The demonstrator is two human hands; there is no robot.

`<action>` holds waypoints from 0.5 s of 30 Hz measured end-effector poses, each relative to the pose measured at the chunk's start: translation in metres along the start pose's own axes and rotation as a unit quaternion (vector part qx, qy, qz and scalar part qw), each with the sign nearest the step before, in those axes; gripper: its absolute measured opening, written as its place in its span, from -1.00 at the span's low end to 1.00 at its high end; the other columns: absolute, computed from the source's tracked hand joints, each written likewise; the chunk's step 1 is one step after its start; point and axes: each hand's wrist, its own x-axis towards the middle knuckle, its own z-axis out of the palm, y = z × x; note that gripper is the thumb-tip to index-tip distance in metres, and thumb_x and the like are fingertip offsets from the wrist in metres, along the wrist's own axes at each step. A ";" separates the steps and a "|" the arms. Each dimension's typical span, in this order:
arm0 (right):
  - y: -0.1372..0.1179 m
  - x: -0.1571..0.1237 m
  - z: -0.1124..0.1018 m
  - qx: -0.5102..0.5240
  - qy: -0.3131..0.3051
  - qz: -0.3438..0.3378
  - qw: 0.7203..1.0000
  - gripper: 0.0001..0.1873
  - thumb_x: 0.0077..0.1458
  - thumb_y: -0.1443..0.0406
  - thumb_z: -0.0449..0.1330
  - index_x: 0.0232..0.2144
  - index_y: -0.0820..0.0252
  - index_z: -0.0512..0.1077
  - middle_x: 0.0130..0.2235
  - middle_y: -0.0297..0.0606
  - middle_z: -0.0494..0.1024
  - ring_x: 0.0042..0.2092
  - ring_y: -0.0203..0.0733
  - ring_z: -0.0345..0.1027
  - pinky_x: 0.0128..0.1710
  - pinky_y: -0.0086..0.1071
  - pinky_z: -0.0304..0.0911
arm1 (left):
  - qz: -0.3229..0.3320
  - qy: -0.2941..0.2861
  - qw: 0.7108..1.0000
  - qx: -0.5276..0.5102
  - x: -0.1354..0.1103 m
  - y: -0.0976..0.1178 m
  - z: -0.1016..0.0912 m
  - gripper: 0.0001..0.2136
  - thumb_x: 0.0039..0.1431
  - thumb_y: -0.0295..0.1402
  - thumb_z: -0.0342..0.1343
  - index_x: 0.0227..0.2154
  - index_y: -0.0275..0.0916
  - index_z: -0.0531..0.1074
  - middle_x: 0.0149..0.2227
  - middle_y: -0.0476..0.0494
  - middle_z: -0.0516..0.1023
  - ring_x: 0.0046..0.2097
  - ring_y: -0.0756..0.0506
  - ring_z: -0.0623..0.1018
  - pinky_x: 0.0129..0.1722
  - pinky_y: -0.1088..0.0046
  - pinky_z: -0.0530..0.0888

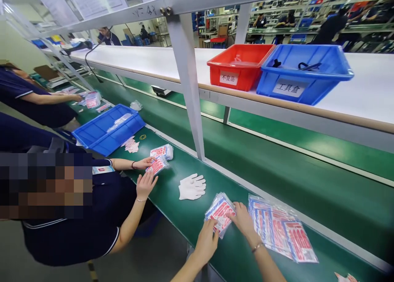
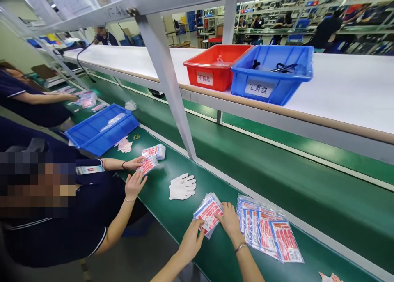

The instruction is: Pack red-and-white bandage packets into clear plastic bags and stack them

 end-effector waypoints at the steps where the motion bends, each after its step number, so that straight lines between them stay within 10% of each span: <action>1: 0.002 0.005 0.000 -0.006 -0.013 0.004 1.000 -0.72 0.01 0.16 0.29 -0.21 0.11 0.47 -0.16 -0.17 0.58 -0.08 0.05 0.49 -0.05 -0.17 0.35 | 0.002 -0.001 1.000 -0.003 0.001 -0.001 -0.002 -0.75 0.30 -0.37 -0.07 -0.04 -0.21 0.42 -0.02 -0.31 0.53 0.03 -0.25 0.52 0.08 0.16 0.44; 5: 0.015 0.015 -0.011 -0.018 -0.059 0.015 0.998 -0.81 0.18 0.17 0.15 -0.39 0.15 0.44 -0.38 -0.33 0.54 -0.31 -0.16 0.47 -0.21 -0.25 0.35 | 0.002 -0.007 1.000 -0.017 0.003 -0.005 -0.006 -0.78 0.32 -0.36 -0.09 -0.11 -0.21 0.43 -0.07 -0.26 0.56 -0.02 -0.20 0.55 0.03 0.25 0.47; 10: 0.011 0.008 -0.004 -0.039 -0.032 0.030 0.998 -0.62 0.07 0.00 0.19 -0.19 0.12 0.44 -0.07 -0.08 0.55 -0.05 0.05 0.50 -0.16 -0.22 0.35 | -0.008 -0.028 0.999 -0.013 0.011 -0.006 0.000 -0.76 0.29 -0.39 -0.07 -0.06 -0.21 0.41 -0.01 -0.28 0.53 0.03 -0.22 0.52 0.09 0.21 0.42; 15: 0.008 0.005 -0.008 -0.052 -0.025 0.045 0.997 -0.64 0.18 -0.01 0.07 -0.23 0.12 0.41 -0.25 -0.15 0.63 -0.21 0.04 0.57 -0.27 -0.25 0.33 | -0.013 -0.081 0.997 -0.011 0.019 -0.009 0.008 -0.74 0.19 -0.42 0.04 -0.06 -0.25 0.43 0.03 -0.32 0.48 0.11 -0.27 0.46 0.15 0.16 0.35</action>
